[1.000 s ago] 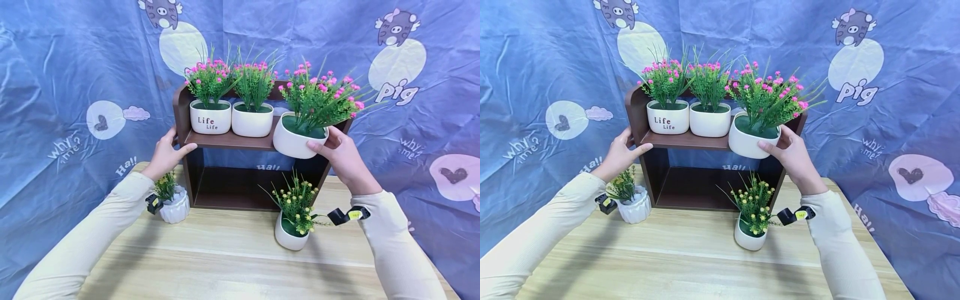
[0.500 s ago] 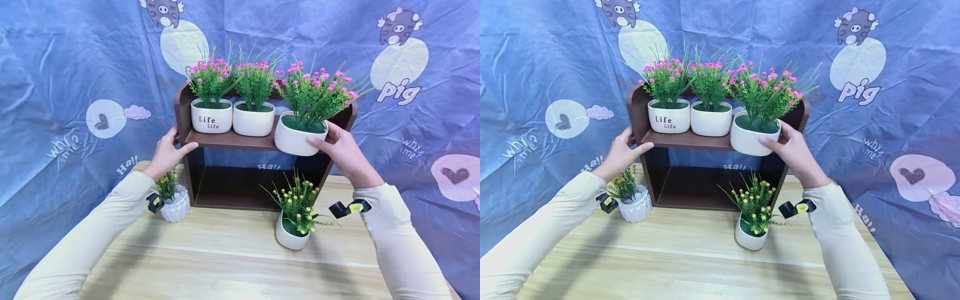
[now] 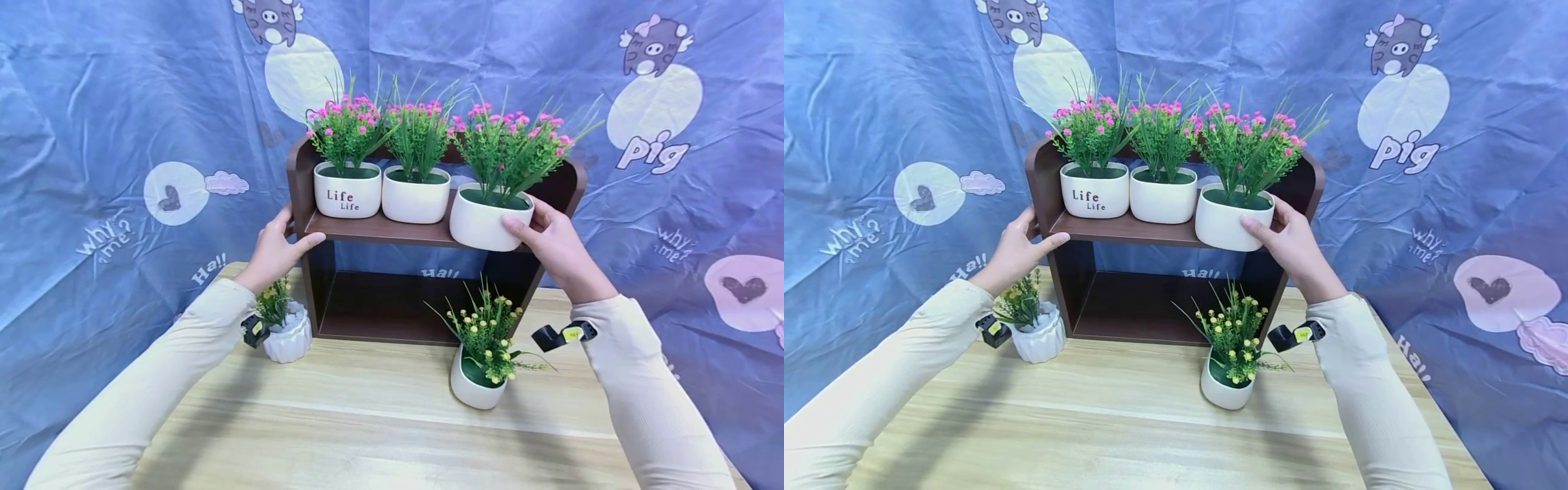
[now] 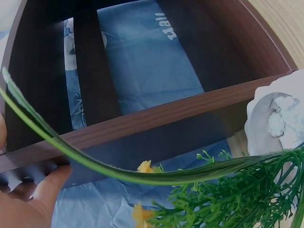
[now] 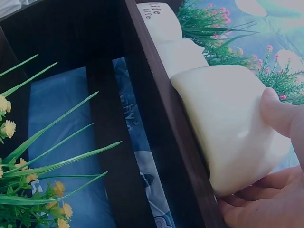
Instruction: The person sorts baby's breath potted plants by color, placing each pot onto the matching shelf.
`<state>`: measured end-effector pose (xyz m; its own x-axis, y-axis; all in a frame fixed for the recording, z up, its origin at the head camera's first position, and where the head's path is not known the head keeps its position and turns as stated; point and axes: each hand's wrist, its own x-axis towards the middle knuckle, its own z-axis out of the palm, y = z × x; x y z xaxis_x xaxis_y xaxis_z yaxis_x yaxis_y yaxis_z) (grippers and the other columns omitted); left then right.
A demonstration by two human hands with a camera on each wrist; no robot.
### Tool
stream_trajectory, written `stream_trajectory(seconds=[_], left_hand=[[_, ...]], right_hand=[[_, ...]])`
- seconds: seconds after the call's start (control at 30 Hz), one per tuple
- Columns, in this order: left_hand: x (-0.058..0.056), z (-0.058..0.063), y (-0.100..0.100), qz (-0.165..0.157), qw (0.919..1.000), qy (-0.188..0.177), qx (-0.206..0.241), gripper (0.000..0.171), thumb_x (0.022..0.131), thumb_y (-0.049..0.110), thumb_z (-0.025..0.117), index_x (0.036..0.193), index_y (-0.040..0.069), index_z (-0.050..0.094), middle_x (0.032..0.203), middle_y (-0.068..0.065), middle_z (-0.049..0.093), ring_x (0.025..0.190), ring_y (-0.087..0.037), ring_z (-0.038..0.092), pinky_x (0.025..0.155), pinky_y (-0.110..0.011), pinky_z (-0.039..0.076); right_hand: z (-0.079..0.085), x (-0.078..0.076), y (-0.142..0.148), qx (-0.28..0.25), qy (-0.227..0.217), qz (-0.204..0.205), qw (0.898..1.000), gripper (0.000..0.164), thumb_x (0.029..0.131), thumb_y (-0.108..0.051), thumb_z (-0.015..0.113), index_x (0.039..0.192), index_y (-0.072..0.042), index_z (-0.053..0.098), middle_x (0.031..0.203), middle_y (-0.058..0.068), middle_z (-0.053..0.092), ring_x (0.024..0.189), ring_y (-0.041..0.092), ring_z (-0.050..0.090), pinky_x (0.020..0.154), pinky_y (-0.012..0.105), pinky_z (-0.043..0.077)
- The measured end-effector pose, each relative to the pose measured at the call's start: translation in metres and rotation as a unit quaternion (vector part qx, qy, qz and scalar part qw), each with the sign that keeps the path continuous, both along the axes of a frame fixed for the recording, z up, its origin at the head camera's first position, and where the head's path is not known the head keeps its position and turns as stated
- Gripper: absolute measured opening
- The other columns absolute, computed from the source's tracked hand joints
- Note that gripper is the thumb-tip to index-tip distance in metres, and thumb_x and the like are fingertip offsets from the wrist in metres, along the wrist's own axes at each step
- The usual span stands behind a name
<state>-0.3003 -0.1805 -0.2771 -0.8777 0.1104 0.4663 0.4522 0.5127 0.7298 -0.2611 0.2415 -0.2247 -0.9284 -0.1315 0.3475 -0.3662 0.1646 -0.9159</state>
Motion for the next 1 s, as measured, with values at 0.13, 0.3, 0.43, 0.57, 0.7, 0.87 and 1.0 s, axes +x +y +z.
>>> stream_trajectory(seconds=[0.13,0.3,0.43,0.57,0.7,0.87,1.0], left_hand=[[0.001,0.001,0.0,0.005,1.0,0.001,0.0,0.075,0.086,0.036,0.071,0.15,0.021,0.033,0.142,-0.013,0.048,0.127,-0.034,0.05,0.094,-0.05,0.049],[0.002,0.002,0.0,0.005,1.0,0.002,-0.002,0.075,0.087,0.035,0.071,0.15,0.021,0.033,0.142,-0.013,0.048,0.127,-0.034,0.049,0.094,-0.05,0.048],[0.002,0.001,0.0,0.006,1.0,-0.001,-0.003,0.074,0.087,0.036,0.071,0.149,0.022,0.034,0.143,-0.012,0.048,0.127,-0.033,0.049,0.094,-0.05,0.048],[0.001,0.0,0.0,0.003,1.0,-0.005,0.002,0.074,0.086,0.038,0.071,0.149,0.023,0.034,0.143,-0.011,0.048,0.127,-0.032,0.049,0.093,-0.05,0.049],[0.0,-0.001,0.0,-0.001,1.0,-0.003,0.006,0.073,0.087,0.038,0.07,0.148,0.023,0.035,0.142,-0.011,0.048,0.127,-0.032,0.049,0.093,-0.05,0.049],[0.001,-0.001,0.0,0.001,1.0,-0.003,0.006,0.072,0.087,0.037,0.07,0.148,0.021,0.036,0.142,-0.012,0.048,0.127,-0.032,0.05,0.092,-0.05,0.049],[0.0,-0.001,0.001,0.003,1.0,-0.002,0.005,0.072,0.087,0.037,0.07,0.148,0.02,0.036,0.141,-0.012,0.049,0.127,-0.032,0.05,0.092,-0.05,0.049]], right_hand=[[0.0,-0.002,-0.001,0.021,-0.006,-0.02,1.0,0.057,0.094,-0.023,0.062,0.143,-0.005,0.039,0.12,-0.002,0.056,0.102,0.002,0.057,0.074,0.017,0.05],[-0.001,-0.007,-0.003,0.031,0.004,-0.029,0.999,0.06,0.095,-0.025,0.06,0.145,-0.005,0.035,0.125,0.002,0.053,0.107,0.003,0.055,0.079,0.014,0.049],[-0.001,-0.011,-0.004,0.048,-0.001,-0.038,0.998,0.066,0.096,-0.03,0.058,0.15,-0.008,0.027,0.138,0.009,0.046,0.118,0.007,0.05,0.085,0.01,0.044],[-0.002,-0.015,-0.003,0.056,-0.009,-0.044,0.997,0.069,0.096,-0.033,0.055,0.153,-0.01,0.022,0.149,0.015,0.036,0.129,0.013,0.043,0.091,0.01,0.042],[-0.003,-0.019,-0.002,0.047,-0.002,-0.046,0.998,0.068,0.097,-0.029,0.055,0.153,-0.008,0.022,0.151,0.018,0.034,0.13,0.013,0.042,0.092,0.01,0.04],[-0.005,-0.023,-0.004,0.045,0.016,-0.062,0.997,0.065,0.097,-0.027,0.056,0.151,-0.006,0.026,0.148,0.02,0.037,0.125,0.009,0.046,0.09,0.009,0.042],[-0.004,-0.026,-0.006,0.055,0.019,-0.08,0.995,0.065,0.096,-0.031,0.057,0.15,-0.006,0.03,0.145,0.017,0.042,0.123,0.009,0.048,0.089,0.01,0.042]])
